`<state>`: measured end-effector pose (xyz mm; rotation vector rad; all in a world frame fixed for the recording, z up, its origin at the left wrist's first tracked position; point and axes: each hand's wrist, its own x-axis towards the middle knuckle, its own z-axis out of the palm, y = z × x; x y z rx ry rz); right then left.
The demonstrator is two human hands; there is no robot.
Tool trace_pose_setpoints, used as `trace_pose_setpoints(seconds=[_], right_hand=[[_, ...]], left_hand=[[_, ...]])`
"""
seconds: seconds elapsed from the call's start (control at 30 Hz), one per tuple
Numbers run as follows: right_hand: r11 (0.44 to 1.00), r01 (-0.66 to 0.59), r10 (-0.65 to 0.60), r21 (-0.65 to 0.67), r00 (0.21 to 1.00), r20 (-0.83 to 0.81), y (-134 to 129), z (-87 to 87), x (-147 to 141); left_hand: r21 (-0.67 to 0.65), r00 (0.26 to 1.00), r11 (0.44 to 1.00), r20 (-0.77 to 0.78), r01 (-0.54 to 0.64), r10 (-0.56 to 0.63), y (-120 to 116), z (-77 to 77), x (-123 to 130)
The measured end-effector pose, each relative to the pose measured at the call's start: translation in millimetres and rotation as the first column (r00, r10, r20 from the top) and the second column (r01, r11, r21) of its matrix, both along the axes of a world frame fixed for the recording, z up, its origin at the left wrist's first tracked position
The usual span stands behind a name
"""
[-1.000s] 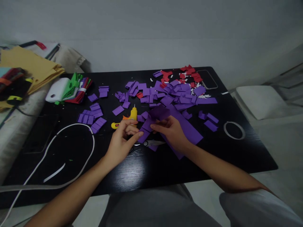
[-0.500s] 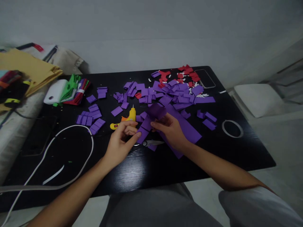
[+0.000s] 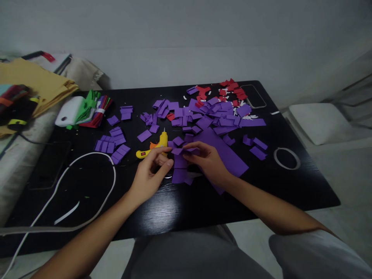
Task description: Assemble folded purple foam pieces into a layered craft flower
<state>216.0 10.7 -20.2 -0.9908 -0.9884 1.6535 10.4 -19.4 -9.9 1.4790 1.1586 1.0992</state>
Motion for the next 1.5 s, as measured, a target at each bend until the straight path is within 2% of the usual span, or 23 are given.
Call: trace_pose_setpoints(seconds=[0.13, 0.33, 0.43, 0.53, 0.73, 0.97, 1.2, 1.5], right_hand=[[0.994, -0.087, 0.084, -0.059, 0.995, -0.054, -2.5, 2.7, -0.8], [0.957, -0.207, 0.163, -0.202, 0.963, -0.214, 0.9, 1.2, 0.9], [0.94, -0.261, 0.197, -0.22, 0.941, -0.275, 3.9, 1.5, 2.4], [0.937, -0.27, 0.203, -0.221, 0.936, -0.287, 4.8, 2.3, 2.8], [0.941, -0.248, 0.183, -0.229, 0.946, -0.269, 2.2, 2.7, 1.7], [0.944, -0.259, 0.2, -0.206, 0.942, -0.271, 3.7, 1.4, 3.4], [0.945, -0.243, 0.177, -0.219, 0.943, -0.282, 3.8, 1.9, 2.7], [0.946, -0.21, 0.144, -0.248, 0.955, -0.26, 2.2, 3.2, 1.8]], left_hand=[[0.019, 0.998, 1.0, 0.066, -0.011, 0.01, 1.4, 0.7, 0.6], [-0.222, 0.973, 0.975, 0.228, 0.022, 0.03, 3.4, 2.4, -4.9], [-0.315, 0.925, 0.947, 0.375, 0.068, 0.058, 4.2, 4.9, -4.9], [-0.359, 0.895, 0.929, 0.439, 0.095, 0.078, 4.5, 8.6, -2.4], [-0.419, 0.874, 0.905, 0.462, 0.067, 0.149, 5.1, 12.6, 1.1], [-0.393, 0.877, 0.916, 0.465, 0.083, 0.12, 5.1, 11.1, 0.0], [-0.338, 0.936, 0.94, 0.342, 0.045, 0.078, 4.9, 0.0, -2.1], [-0.291, 0.963, 0.957, 0.264, 0.018, 0.062, 6.6, 3.5, -1.1]])
